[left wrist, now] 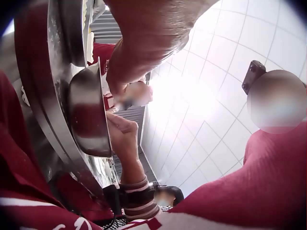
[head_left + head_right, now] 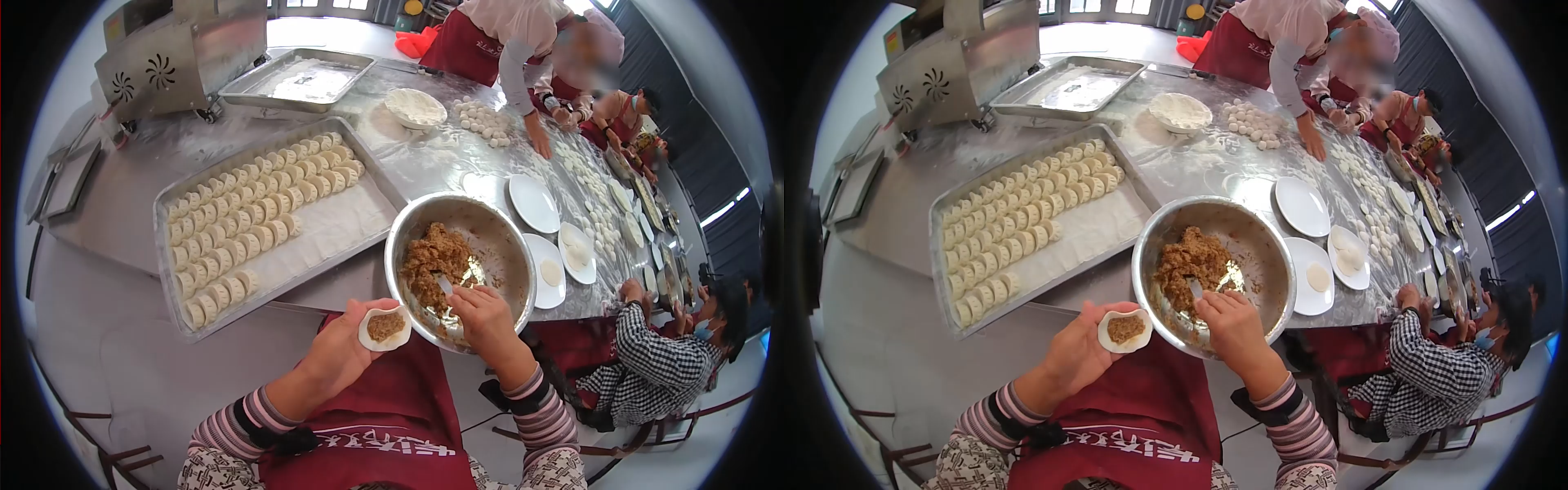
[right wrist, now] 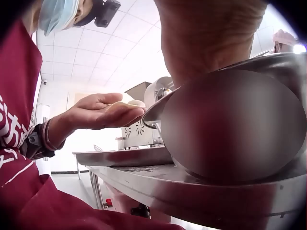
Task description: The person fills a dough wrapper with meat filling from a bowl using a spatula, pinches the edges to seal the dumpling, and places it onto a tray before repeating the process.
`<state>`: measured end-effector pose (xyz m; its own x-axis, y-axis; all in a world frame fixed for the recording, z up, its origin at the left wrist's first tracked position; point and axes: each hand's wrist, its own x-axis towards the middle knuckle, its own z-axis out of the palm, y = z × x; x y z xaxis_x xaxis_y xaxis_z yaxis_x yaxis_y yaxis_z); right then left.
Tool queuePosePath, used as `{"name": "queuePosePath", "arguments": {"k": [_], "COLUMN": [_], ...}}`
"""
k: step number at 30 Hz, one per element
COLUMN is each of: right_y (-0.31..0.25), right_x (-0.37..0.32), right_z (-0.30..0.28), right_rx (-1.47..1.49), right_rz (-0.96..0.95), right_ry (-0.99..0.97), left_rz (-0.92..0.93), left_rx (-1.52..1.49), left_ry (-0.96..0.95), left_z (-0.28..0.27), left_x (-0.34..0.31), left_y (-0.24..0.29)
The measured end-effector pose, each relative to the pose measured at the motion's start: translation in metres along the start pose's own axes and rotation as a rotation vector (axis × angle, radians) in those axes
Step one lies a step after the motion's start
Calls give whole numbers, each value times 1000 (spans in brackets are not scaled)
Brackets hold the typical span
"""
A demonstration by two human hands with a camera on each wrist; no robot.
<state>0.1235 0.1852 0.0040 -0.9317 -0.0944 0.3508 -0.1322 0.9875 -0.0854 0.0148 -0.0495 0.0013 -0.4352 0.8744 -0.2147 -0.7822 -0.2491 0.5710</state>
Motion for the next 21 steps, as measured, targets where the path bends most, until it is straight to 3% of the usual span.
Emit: {"name": "queuePosePath", "arguments": {"k": [7, 11, 13, 17, 21], "right_y": [-24, -55, -77, -97, -100], "right_x": [-2, -12, -15, -15, -5], "right_z": [-32, -47, -43, -24, -15], "right_rx": [-7, -80, 209, 219, 271], "right_rz": [157, 147, 30, -129, -154], "right_ry": [4, 75, 224, 300, 308], "left_rz": [-47, -65, -79, -138, -163], "left_rx": [-92, -151, -175, -235, -252], "left_ry": [-56, -97, -109, -146, -163], "left_z": [-3, -2, -1, -3, -2], "left_x": [-8, -13, -14, -13, -16], "left_y": [-2, -1, -1, -7, -12]}}
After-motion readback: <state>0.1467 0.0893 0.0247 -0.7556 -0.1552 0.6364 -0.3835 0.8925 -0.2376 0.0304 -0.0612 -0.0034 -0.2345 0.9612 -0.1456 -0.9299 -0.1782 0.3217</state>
